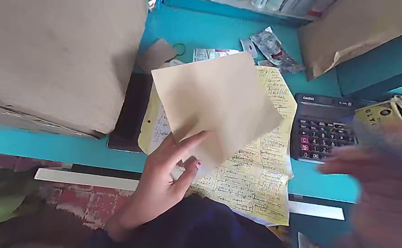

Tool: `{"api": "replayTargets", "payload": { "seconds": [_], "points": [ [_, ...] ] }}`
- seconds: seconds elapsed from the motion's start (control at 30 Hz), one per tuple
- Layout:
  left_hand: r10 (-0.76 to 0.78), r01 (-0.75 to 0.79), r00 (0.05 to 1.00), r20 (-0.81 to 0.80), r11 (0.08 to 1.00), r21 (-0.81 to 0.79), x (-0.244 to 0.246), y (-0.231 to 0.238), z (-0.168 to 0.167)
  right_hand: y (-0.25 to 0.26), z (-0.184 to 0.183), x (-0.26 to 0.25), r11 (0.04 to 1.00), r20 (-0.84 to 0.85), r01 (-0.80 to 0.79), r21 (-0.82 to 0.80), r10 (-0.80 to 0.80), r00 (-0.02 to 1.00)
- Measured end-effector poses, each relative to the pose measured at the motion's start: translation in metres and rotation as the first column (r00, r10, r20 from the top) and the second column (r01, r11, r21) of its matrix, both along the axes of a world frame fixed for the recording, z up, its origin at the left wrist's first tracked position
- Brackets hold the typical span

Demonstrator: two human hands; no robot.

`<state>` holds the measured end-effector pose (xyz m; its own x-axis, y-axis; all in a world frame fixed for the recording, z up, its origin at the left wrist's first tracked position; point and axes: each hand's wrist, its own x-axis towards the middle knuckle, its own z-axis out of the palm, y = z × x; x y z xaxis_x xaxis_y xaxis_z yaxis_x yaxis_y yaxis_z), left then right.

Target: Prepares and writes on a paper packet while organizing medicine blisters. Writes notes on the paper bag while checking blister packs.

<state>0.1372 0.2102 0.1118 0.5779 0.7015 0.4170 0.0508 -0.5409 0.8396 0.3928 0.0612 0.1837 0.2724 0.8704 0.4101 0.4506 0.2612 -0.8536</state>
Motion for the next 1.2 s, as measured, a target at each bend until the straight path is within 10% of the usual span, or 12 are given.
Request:
{"api": "replayTargets", "payload": {
  "seconds": [0.13,0.4,0.73,0.93,1.2],
  "points": [
    [0.077,-0.067,0.989,-0.122,0.994,0.090,0.003,-0.004,-0.005,0.021,-0.048,-0.050,0.978,-0.199,-0.207,-0.039,0.195,0.960],
    [0.196,-0.169,0.975,-0.106,0.961,0.218,0.013,-0.003,-0.009,0.022,-0.084,-0.052,0.961,-0.030,-0.277,0.022,0.278,0.960],
    [0.197,-0.173,0.976,-0.096,0.962,0.212,0.022,-0.008,-0.008,-0.025,-0.040,0.032,0.961,-0.056,0.134,0.242,-0.124,0.991],
    [0.126,-0.116,0.990,-0.062,0.982,0.149,0.023,-0.009,-0.003,-0.005,-0.041,0.001,0.940,0.350,0.256,-0.224,-0.167,0.922],
    [-0.050,0.045,0.998,0.048,0.994,0.103,0.027,-0.007,0.002,-0.001,-0.048,0.000,0.903,0.474,0.297,-0.310,-0.124,0.872]
  ]
}}
